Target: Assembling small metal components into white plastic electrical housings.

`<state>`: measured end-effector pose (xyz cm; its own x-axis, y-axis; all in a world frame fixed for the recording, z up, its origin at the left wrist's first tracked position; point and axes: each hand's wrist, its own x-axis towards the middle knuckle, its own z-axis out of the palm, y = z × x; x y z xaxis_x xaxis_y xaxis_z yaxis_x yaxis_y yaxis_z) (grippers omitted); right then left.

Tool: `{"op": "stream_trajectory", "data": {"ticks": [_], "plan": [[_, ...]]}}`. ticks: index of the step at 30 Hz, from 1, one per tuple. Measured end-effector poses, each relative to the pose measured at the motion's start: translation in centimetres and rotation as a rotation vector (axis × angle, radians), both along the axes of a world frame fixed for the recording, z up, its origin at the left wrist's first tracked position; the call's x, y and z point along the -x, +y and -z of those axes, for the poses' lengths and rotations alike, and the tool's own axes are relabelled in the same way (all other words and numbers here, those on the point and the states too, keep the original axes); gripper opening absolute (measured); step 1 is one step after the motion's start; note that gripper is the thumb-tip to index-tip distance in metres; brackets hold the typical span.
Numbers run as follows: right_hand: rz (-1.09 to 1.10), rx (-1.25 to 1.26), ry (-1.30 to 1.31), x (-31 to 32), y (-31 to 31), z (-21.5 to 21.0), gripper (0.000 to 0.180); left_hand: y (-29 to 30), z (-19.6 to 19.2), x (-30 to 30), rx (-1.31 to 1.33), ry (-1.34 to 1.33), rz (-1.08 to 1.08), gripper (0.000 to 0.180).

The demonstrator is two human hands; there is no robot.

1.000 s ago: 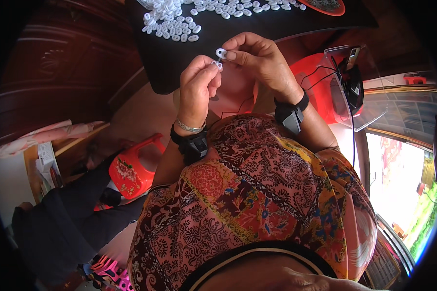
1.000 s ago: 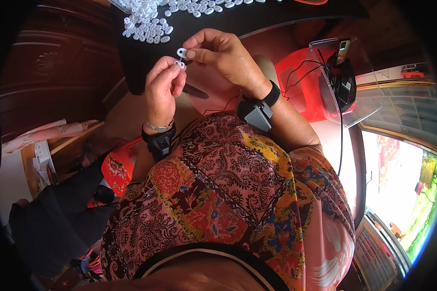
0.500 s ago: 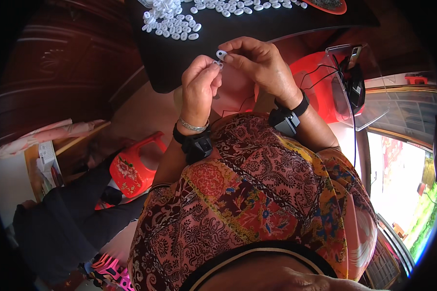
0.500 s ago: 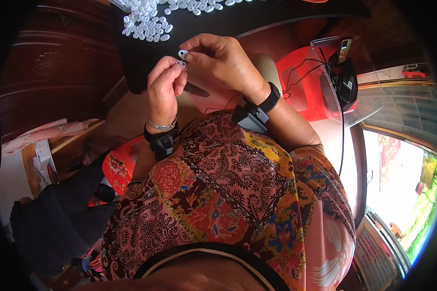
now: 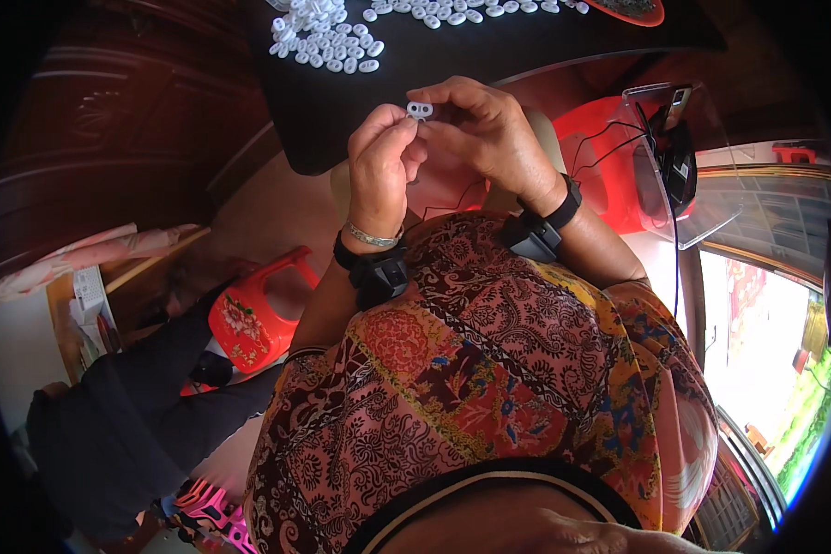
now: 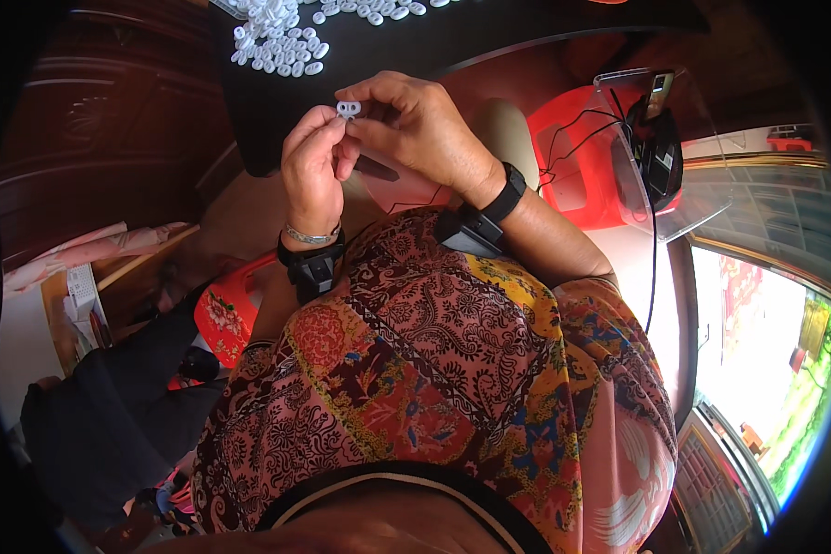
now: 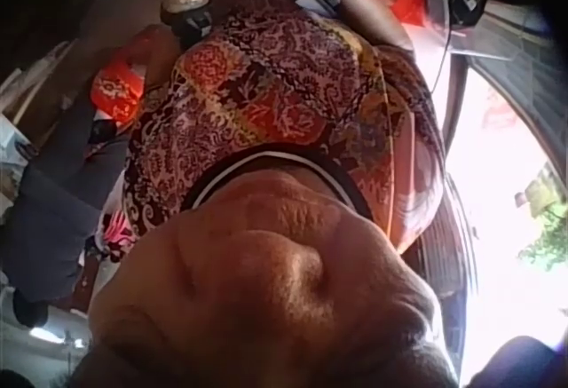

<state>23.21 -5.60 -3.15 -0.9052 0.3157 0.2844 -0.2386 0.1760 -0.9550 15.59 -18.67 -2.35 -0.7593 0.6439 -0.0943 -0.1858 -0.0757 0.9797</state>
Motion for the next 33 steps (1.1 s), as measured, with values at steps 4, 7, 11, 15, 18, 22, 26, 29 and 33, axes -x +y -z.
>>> {"op": "stream_trajectory", "data": {"ticks": [4,7,11,15,18,22,26,29,33], "plan": [[0.047,-0.152,0.029,-0.2,0.2,-0.2,0.027,0.0,-0.2,-0.1,-0.021,-0.079,0.001,0.019],[-0.01,-0.057,0.013,-0.5,0.5,-0.1,0.029,-0.1,-0.3,0.1,-0.039,-0.078,0.028,0.02],[-0.089,0.057,0.005,-0.6,0.7,-0.3,0.03,-0.3,-0.2,0.4,-0.012,-0.039,0.081,0.022],[-0.077,0.079,0.043,-0.7,0.8,0.0,0.027,-0.7,-0.7,0.3,0.012,0.01,0.133,0.021],[-0.132,0.199,-0.051,-1.0,0.8,-0.7,0.032,-1.0,-0.6,0.5,0.028,0.098,0.16,0.019],[-0.19,0.308,0.012,-1.2,0.8,-0.9,0.032,-1.5,-0.1,0.7,-0.034,0.421,0.162,0.018],[-0.232,0.359,0.032,-1.4,0.5,-1.5,0.032,-1.4,0.0,0.7,0.003,0.818,0.12,0.024],[-0.228,0.327,0.014,-1.7,0.3,-1.9,0.032,-1.3,0.5,1.1,-0.007,0.989,0.09,0.026],[-0.195,0.273,0.023,-2.0,0.1,-2.4,0.032,-1.2,0.6,1.1,0.043,1.146,0.04,0.027]]}}
